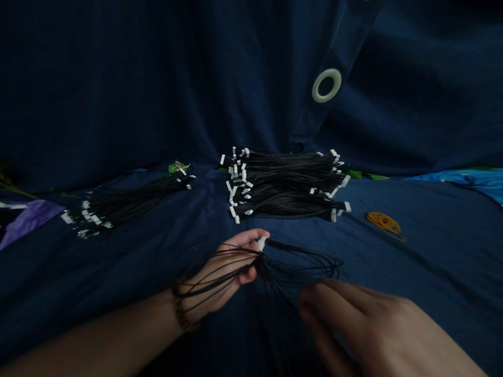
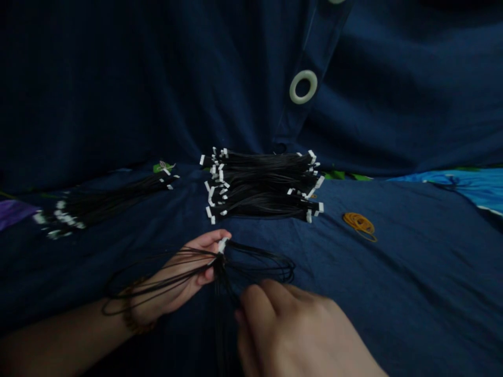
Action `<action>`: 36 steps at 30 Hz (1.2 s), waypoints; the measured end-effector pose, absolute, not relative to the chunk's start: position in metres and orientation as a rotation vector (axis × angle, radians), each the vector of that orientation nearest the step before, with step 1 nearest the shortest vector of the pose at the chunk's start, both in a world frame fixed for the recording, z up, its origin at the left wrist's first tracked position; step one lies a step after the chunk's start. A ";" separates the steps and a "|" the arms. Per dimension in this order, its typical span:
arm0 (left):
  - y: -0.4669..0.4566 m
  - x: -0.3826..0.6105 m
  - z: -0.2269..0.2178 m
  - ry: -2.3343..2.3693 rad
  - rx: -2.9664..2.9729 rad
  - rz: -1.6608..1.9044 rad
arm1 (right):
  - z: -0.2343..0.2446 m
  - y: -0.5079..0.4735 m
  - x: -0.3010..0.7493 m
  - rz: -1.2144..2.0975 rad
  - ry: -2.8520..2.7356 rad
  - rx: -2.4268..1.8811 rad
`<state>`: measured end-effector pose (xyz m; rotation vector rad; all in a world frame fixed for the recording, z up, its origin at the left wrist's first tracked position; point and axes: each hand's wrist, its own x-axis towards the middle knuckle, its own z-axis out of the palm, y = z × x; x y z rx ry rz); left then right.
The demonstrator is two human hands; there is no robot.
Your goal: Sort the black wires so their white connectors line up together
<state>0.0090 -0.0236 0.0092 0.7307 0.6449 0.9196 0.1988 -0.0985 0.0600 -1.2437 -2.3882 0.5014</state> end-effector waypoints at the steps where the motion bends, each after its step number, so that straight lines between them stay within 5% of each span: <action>1: -0.024 0.009 0.009 0.637 0.730 0.920 | 0.061 -0.097 0.197 0.341 -2.457 -1.307; 14: -0.024 0.008 0.011 0.675 0.732 0.844 | 0.066 -0.083 0.199 -0.279 -2.512 -1.317; 27: -0.027 0.009 0.018 0.703 0.703 0.857 | 0.085 -0.074 0.222 -0.531 -2.299 -1.356; 36: -0.026 0.010 0.021 0.710 0.675 0.838 | 0.084 -0.074 0.220 0.145 -2.225 -1.372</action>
